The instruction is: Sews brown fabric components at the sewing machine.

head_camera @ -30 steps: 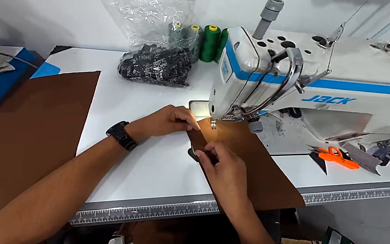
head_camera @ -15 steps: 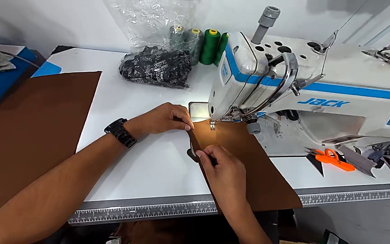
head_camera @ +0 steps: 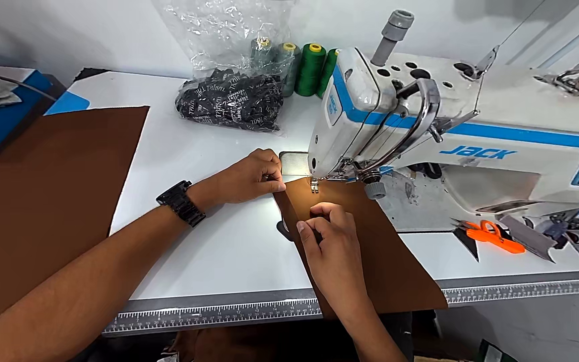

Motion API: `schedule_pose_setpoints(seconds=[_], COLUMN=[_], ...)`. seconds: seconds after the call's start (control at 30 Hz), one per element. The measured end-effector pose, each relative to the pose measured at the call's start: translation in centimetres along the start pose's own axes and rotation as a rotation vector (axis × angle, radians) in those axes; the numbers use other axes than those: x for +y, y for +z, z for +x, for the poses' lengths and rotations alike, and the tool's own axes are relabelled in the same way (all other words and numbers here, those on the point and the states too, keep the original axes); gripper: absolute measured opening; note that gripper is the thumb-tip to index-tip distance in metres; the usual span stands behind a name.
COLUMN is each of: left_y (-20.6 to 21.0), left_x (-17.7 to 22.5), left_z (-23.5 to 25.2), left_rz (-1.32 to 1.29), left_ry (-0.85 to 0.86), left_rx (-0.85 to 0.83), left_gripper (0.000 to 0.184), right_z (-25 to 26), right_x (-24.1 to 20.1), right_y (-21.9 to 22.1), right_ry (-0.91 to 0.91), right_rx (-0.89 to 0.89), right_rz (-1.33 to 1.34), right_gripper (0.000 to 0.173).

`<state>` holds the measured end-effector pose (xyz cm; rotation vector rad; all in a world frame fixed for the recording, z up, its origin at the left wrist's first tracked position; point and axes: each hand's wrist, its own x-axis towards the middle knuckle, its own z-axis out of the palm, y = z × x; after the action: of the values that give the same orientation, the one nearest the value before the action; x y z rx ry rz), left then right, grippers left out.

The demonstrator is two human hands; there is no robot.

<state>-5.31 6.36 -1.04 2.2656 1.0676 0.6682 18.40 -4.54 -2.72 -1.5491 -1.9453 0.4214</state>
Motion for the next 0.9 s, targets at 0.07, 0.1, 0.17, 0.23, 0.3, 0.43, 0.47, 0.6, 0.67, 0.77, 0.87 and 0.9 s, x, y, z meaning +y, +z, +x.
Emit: schedule_pose_setpoints(seconds=[0.07,0.1,0.17,0.23,0.3,0.43,0.47,0.6,0.67,0.77,0.87,0.9], left_y=[0.2,0.3,0.5,0.7,0.9,1.4,1.5,2.5,3.3,4.5,6.3,7.0], left_x=[0.2,0.2,0.5,0.5,0.4,0.8,1.1,2.6,3.6,5.4,7.1,7.6], left_z=[0.1,0.1,0.2,0.2,0.2,-0.1,-0.3,-0.6,-0.9,-1.4,-2.2,-2.6], left_rz=[0.049,0.07,0.107,0.134,0.157,0.183,0.208,0.365,0.433,0.534,0.648,0.687], left_ry=[-0.013,-0.023,-0.041,-0.045,-0.026,-0.021,-0.016,0.066,0.086,0.076,0.051,0.044], left_rx=[0.007,0.009,0.005,0.014,0.039,0.114,0.139,0.227,0.241,0.216,0.183,0.179], left_gripper=[0.022,0.023,0.022,0.021,0.02,0.022,0.027,0.013,0.01,0.012,0.021,0.026], right_z=[0.1,0.1,0.3,0.6,1.1,2.1,2.3,3.2,3.4,2.9,1.4,0.7], right_x=[-0.1,-0.1,-0.3,-0.5,-0.7,-0.8,-0.5,1.7,2.4,3.4,4.0,4.1], right_y=[0.0,0.0,-0.2,-0.4,-0.6,-1.3,-1.4,-1.7,-1.9,-2.2,-2.4,-2.5], right_ry=[0.004,0.009,0.02,0.021,0.002,-0.08,-0.137,-0.436,-0.507,-0.503,-0.452,-0.424], right_rx=[0.0,-0.004,-0.021,-0.034,-0.047,-0.099,-0.103,-0.124,-0.18,-0.213,-0.187,-0.172], right_rz=[-0.015,-0.018,-0.032,-0.066,-0.121,-0.212,-0.21,-0.139,-0.129,-0.113,-0.145,-0.168], right_gripper=[0.028,0.029,0.028,0.026,0.026,0.022,0.018,0.028,0.03,0.035,0.037,0.038])
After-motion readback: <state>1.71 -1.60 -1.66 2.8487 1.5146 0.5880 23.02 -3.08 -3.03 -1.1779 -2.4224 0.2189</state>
